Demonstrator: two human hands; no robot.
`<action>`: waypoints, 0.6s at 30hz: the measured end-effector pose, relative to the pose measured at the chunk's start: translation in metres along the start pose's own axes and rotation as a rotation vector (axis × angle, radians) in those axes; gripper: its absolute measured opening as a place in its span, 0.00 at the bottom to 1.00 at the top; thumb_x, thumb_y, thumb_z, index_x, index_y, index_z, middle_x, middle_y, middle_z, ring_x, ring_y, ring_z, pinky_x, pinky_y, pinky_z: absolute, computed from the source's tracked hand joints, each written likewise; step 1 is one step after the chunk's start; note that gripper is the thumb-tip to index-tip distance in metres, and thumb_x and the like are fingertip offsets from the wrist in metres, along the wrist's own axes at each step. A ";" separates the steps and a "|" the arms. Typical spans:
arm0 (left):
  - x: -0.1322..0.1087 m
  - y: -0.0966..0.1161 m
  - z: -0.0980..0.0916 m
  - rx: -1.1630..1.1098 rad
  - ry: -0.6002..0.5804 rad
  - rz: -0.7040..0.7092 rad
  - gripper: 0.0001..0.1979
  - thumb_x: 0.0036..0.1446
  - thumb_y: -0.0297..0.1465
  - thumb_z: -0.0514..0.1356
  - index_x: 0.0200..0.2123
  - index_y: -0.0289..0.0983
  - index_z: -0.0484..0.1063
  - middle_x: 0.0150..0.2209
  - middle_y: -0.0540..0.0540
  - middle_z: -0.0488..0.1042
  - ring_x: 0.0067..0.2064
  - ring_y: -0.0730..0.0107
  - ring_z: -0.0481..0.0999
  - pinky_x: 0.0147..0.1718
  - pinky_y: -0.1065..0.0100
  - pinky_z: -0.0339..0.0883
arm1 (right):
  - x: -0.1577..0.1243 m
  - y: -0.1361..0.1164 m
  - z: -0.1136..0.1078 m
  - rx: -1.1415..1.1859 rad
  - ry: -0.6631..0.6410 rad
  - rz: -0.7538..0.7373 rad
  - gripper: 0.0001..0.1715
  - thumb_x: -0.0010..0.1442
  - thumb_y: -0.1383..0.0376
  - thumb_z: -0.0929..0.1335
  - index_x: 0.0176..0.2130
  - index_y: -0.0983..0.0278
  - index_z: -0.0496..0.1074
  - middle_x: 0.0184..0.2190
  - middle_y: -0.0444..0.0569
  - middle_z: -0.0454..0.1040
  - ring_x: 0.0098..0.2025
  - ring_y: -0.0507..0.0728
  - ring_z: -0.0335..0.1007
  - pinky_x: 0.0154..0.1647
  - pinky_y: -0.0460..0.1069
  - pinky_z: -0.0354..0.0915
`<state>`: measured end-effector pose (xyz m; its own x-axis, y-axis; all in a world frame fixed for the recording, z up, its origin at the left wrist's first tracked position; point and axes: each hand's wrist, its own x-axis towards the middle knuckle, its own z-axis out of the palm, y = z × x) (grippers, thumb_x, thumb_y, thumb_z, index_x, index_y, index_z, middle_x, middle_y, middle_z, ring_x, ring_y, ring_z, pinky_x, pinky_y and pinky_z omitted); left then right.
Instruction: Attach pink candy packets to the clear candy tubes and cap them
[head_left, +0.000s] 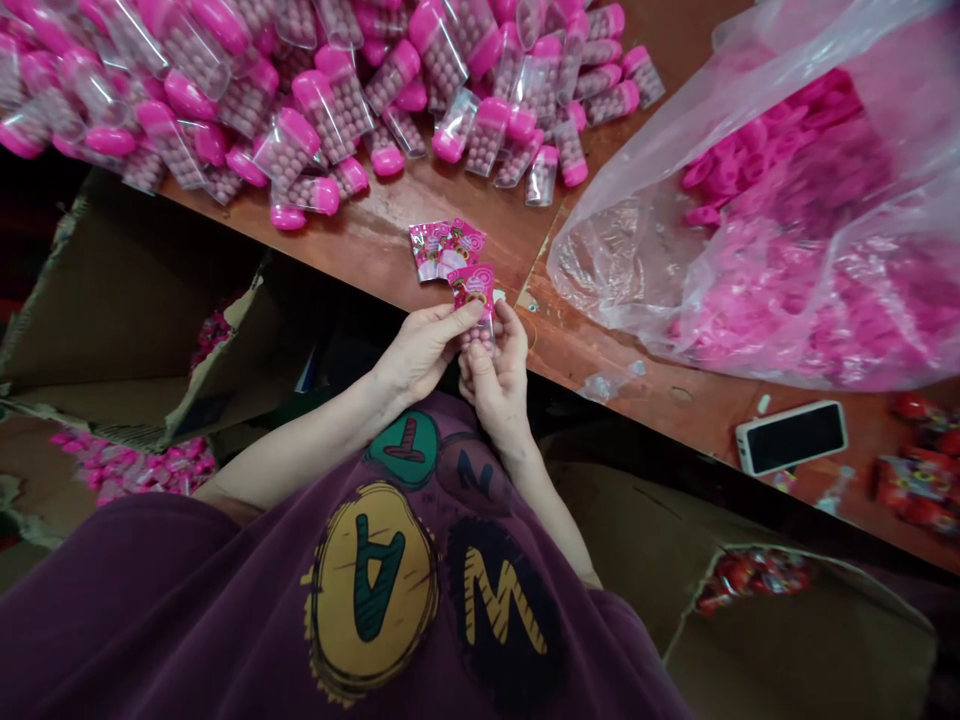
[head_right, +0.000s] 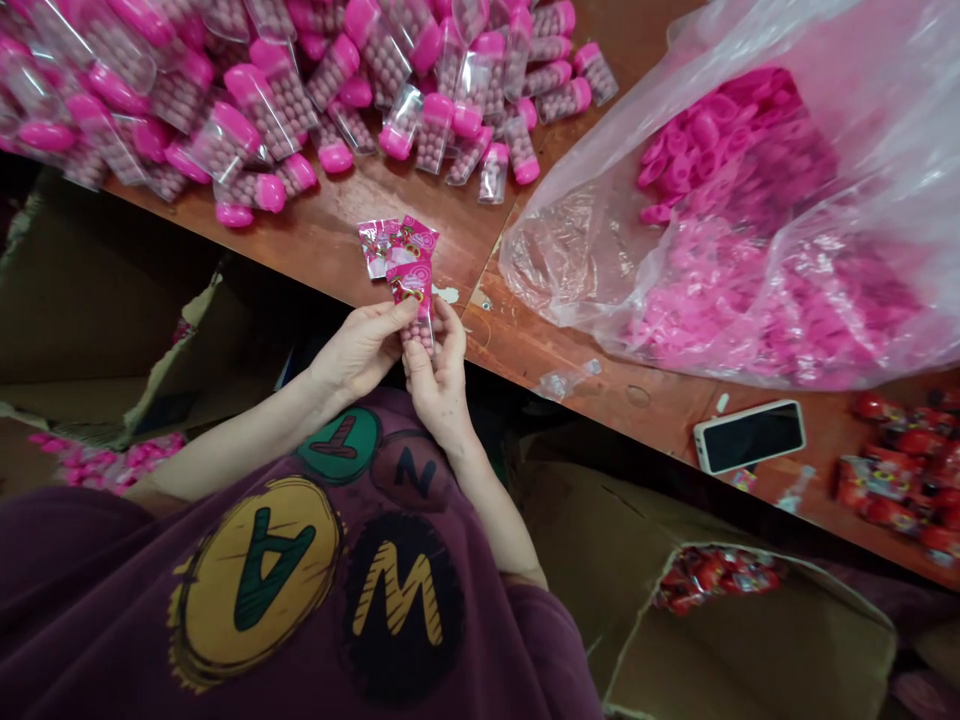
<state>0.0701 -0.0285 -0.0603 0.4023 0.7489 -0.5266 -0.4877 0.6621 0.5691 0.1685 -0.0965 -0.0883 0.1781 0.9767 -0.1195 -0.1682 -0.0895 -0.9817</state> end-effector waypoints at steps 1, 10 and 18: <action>-0.001 0.000 -0.003 -0.010 -0.032 -0.010 0.15 0.56 0.39 0.76 0.34 0.32 0.82 0.34 0.43 0.83 0.32 0.72 0.78 0.40 0.68 0.71 | -0.001 -0.001 0.001 0.027 -0.008 0.030 0.38 0.71 0.47 0.68 0.72 0.46 0.52 0.56 0.52 0.72 0.47 0.58 0.79 0.47 0.58 0.82; -0.011 0.013 -0.002 0.072 -0.011 0.128 0.15 0.56 0.41 0.75 0.35 0.34 0.83 0.36 0.45 0.84 0.38 0.70 0.81 0.46 0.67 0.73 | 0.004 -0.009 -0.016 0.102 -0.075 0.161 0.35 0.67 0.47 0.72 0.68 0.46 0.61 0.47 0.48 0.74 0.29 0.49 0.67 0.19 0.44 0.64; 0.002 0.027 -0.012 0.192 0.267 0.299 0.17 0.52 0.38 0.78 0.25 0.36 0.77 0.26 0.51 0.78 0.29 0.75 0.75 0.37 0.69 0.72 | -0.007 -0.009 -0.016 0.173 -0.025 0.283 0.29 0.64 0.51 0.76 0.60 0.53 0.71 0.47 0.49 0.76 0.31 0.48 0.67 0.18 0.41 0.60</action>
<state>0.0482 -0.0095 -0.0539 0.0394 0.8915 -0.4514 -0.3893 0.4297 0.8147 0.1843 -0.1054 -0.0806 0.0771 0.9226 -0.3781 -0.3704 -0.3256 -0.8700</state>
